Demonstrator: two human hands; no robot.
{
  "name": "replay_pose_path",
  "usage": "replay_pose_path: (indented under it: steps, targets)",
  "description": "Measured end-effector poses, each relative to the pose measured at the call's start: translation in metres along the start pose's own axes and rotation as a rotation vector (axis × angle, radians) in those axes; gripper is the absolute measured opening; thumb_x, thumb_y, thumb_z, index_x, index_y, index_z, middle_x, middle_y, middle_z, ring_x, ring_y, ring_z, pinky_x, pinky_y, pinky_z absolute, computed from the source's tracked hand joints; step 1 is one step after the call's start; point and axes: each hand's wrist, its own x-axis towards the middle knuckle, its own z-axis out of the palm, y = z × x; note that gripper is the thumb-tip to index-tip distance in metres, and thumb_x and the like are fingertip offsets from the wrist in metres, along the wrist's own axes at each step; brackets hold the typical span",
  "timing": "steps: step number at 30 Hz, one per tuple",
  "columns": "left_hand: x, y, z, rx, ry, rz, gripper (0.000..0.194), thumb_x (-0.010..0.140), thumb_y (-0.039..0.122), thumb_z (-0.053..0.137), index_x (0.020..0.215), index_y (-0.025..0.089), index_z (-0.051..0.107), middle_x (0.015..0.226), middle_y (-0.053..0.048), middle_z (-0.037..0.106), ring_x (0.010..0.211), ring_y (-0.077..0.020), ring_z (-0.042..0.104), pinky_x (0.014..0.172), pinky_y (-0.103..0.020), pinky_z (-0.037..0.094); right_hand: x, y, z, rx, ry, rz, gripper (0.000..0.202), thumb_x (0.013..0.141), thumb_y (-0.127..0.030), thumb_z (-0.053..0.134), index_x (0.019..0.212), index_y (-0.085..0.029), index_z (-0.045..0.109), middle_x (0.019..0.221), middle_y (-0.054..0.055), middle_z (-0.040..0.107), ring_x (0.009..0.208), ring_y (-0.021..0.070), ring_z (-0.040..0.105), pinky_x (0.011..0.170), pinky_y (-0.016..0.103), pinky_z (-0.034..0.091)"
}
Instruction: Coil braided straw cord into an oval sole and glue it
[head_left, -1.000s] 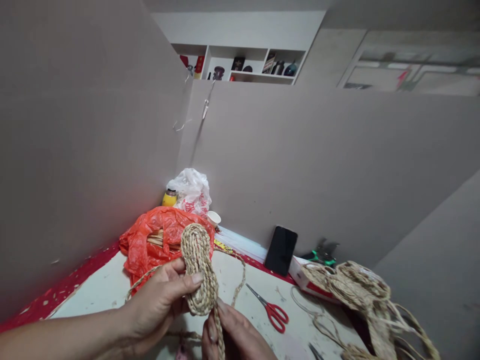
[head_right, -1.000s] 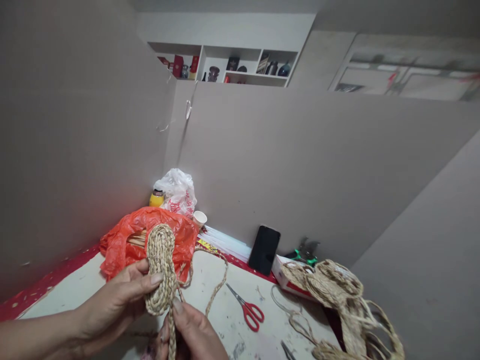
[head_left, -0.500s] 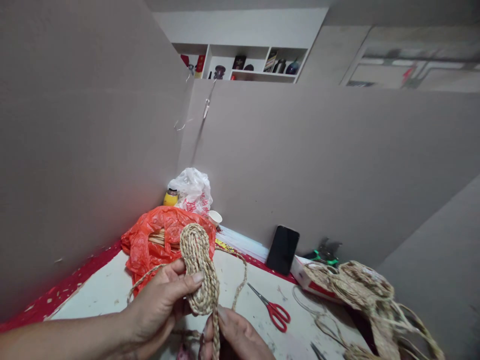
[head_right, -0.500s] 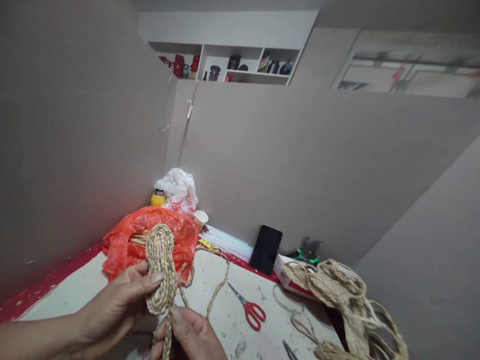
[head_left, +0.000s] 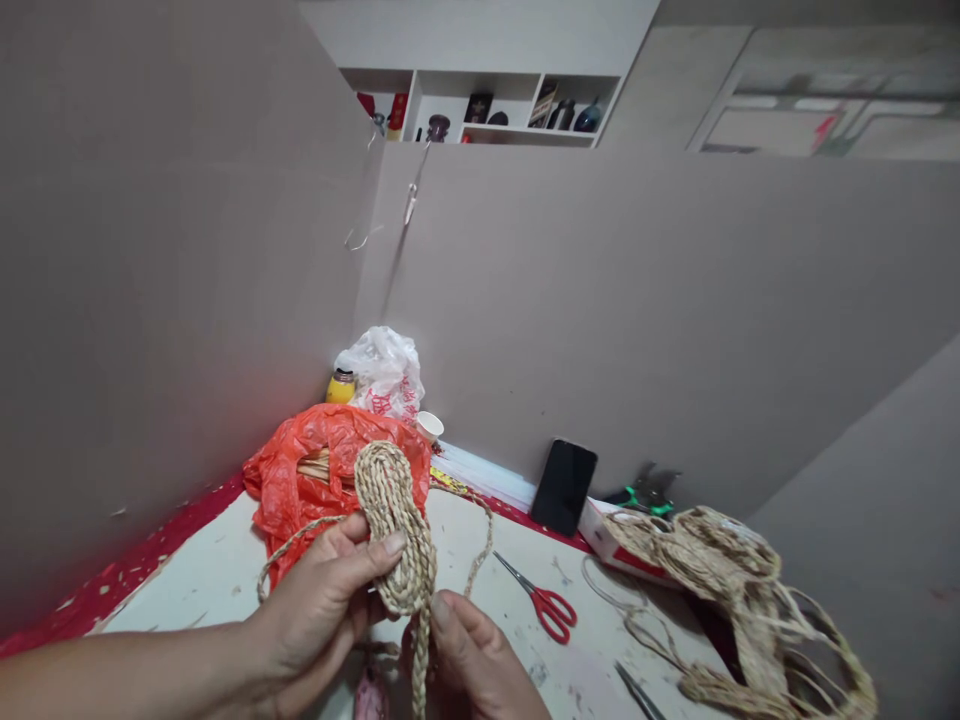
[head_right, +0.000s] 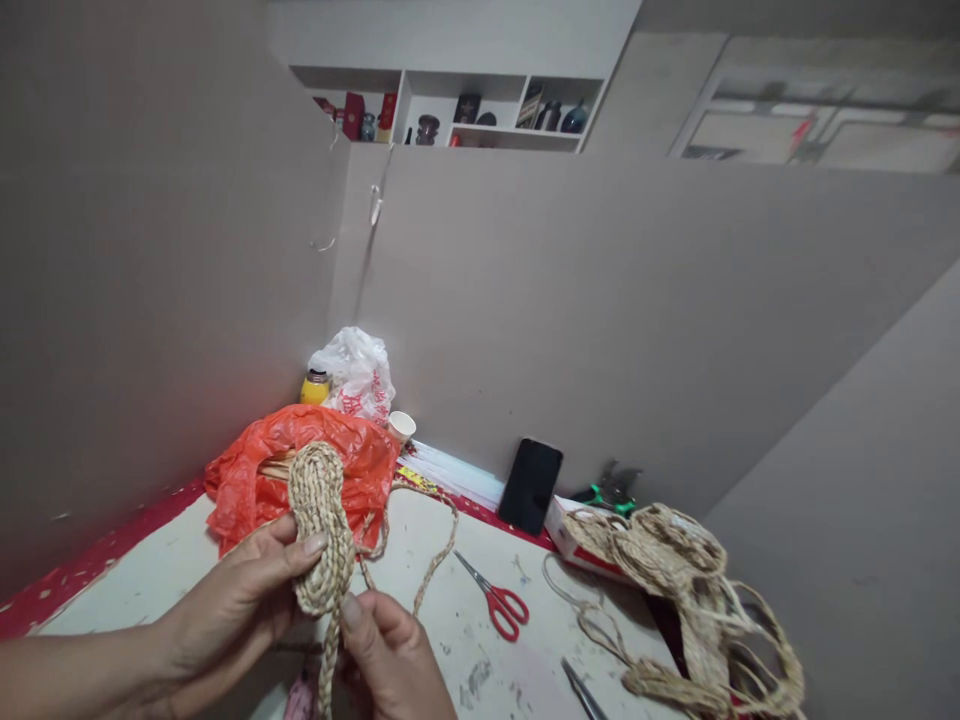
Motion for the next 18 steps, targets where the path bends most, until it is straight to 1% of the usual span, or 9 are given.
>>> replay_pose_path:
  steps: [2,5,9,12,14,18]
  targets:
    - [0.001,-0.001,-0.001,-0.009,-0.006,0.002,0.019,0.075,0.025,0.074,0.084,0.016,0.061,0.070,-0.002,0.064,0.062,-0.0114,0.056,0.066,-0.026,0.048,-0.002,-0.004,0.002,0.005,0.015,-0.016,0.027,0.064,-0.033,0.086,0.059,-0.014,0.067,0.049,-0.002,0.064,0.045,0.0058,0.054,0.049,0.017,0.038]
    - [0.000,-0.002,-0.001,-0.008,-0.028,0.004,0.016,0.078,0.026,0.070,0.084,0.015,0.060,0.071,-0.004,0.065,0.063,-0.0123,0.057,0.064,-0.026,0.048,-0.005,-0.010,0.006,-0.014,-0.011,-0.039,0.025,0.064,-0.031,0.086,0.060,-0.014,0.068,0.047,-0.002,0.065,0.044,0.0071,0.057,0.050,0.018,0.043]
    - [-0.002,-0.004,0.002,-0.006,-0.042,0.008,0.016,0.080,0.026,0.068,0.086,0.014,0.060,0.073,-0.005,0.065,0.062,-0.0137,0.058,0.060,-0.027,0.050,-0.007,-0.018,0.010,-0.096,-0.016,-0.077,0.029,0.060,-0.033,0.088,0.062,-0.013,0.067,0.048,-0.001,0.067,0.043,0.0066,0.059,0.049,0.016,0.044]
    - [-0.003,-0.005,0.007,-0.045,-0.076,0.011,0.015,0.082,0.028,0.065,0.087,0.017,0.057,0.069,-0.002,0.062,0.055,-0.0140,0.056,0.054,-0.029,0.050,-0.011,-0.024,0.014,-0.130,-0.013,-0.121,0.032,0.059,-0.035,0.089,0.064,-0.014,0.066,0.050,0.001,0.069,0.044,0.0079,0.062,0.051,0.017,0.047]
    - [-0.003,-0.006,0.011,-0.069,-0.080,0.005,0.016,0.082,0.029,0.065,0.088,0.019,0.055,0.066,-0.001,0.061,0.052,-0.0133,0.055,0.052,-0.029,0.049,-0.014,-0.029,0.017,-0.155,-0.005,-0.156,0.032,0.059,-0.036,0.088,0.064,-0.014,0.066,0.052,0.002,0.070,0.047,0.0095,0.063,0.053,0.018,0.049]
    - [-0.002,-0.004,0.022,-0.059,-0.069,0.046,0.017,0.081,0.029,0.067,0.086,0.017,0.056,0.068,-0.001,0.062,0.057,-0.0128,0.056,0.055,-0.027,0.048,-0.021,-0.041,0.020,-0.236,0.042,-0.250,0.033,0.056,-0.040,0.089,0.063,-0.015,0.068,0.055,0.003,0.072,0.050,0.0109,0.064,0.057,0.020,0.051]
